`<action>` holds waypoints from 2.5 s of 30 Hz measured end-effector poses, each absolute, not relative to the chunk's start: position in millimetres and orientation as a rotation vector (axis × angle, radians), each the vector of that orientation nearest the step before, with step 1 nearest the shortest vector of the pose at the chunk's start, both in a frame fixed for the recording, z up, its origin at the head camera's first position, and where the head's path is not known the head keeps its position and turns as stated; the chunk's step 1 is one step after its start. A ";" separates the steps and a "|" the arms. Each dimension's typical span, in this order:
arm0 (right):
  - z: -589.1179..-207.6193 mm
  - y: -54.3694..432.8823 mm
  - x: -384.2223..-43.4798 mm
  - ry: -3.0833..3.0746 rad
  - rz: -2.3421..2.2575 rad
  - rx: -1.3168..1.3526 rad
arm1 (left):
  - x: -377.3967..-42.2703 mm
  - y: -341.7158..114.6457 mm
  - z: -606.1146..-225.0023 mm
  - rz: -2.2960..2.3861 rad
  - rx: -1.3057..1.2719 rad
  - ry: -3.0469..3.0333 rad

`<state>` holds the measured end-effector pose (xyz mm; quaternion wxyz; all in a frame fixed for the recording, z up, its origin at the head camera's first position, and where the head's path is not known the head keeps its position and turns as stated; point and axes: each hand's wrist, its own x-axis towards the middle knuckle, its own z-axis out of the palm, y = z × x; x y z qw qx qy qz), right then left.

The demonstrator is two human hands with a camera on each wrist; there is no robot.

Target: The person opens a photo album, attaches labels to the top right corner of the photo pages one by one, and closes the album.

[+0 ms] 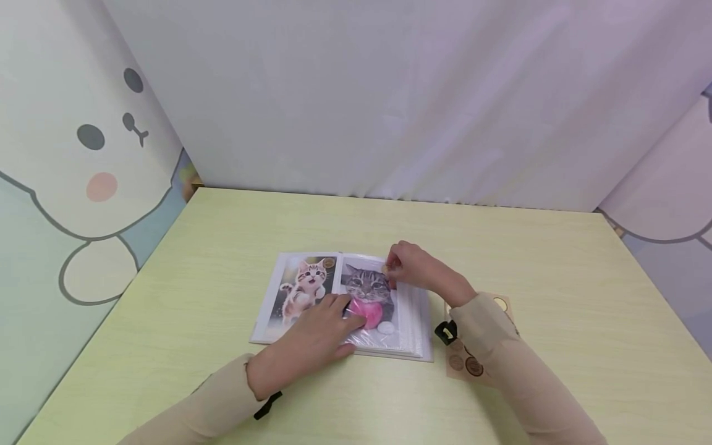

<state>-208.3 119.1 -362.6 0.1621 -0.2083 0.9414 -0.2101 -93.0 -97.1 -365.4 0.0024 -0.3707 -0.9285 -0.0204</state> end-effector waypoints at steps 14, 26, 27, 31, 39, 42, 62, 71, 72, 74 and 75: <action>-342.8 127.0 -185.8 2.760 -0.572 -0.721 | -93.0 -97.3 -364.4 -0.058 -1.166 -2.894; -335.2 136.6 -150.6 2.785 -0.489 -0.830 | -92.3 -97.4 -364.2 -0.070 -1.158 -2.898; -336.3 137.2 -148.0 2.784 -0.483 -0.835 | -92.4 -97.3 -364.3 -0.067 -1.159 -2.897; -343.1 140.2 -139.0 2.776 -0.452 -0.867 | -92.4 -97.2 -364.5 -0.055 -1.164 -2.879; -358.7 149.0 -123.3 2.719 -0.398 -0.890 | -91.8 -97.6 -363.8 -0.040 -1.166 -2.855; -363.8 150.7 -119.4 2.694 -0.401 -0.866 | -91.9 -97.4 -364.0 -0.045 -1.167 -2.850; -371.4 140.9 -105.4 2.752 -0.340 -0.884 | -92.2 -98.0 -365.3 -0.036 -1.172 -2.852; -368.1 135.9 -103.7 2.781 -0.270 -0.911 | -92.8 -98.9 -367.4 -0.042 -1.180 -2.807; -367.7 135.5 -103.7 2.780 -0.269 -0.910 | -92.8 -99.2 -367.6 -0.044 -1.181 -2.805; -367.1 135.1 -103.8 2.778 -0.268 -0.908 | -92.8 -99.2 -367.7 -0.044 -1.181 -2.804; -366.9 134.9 -104.0 2.776 -0.266 -0.903 | -92.9 -99.2 -367.7 -0.044 -1.181 -2.806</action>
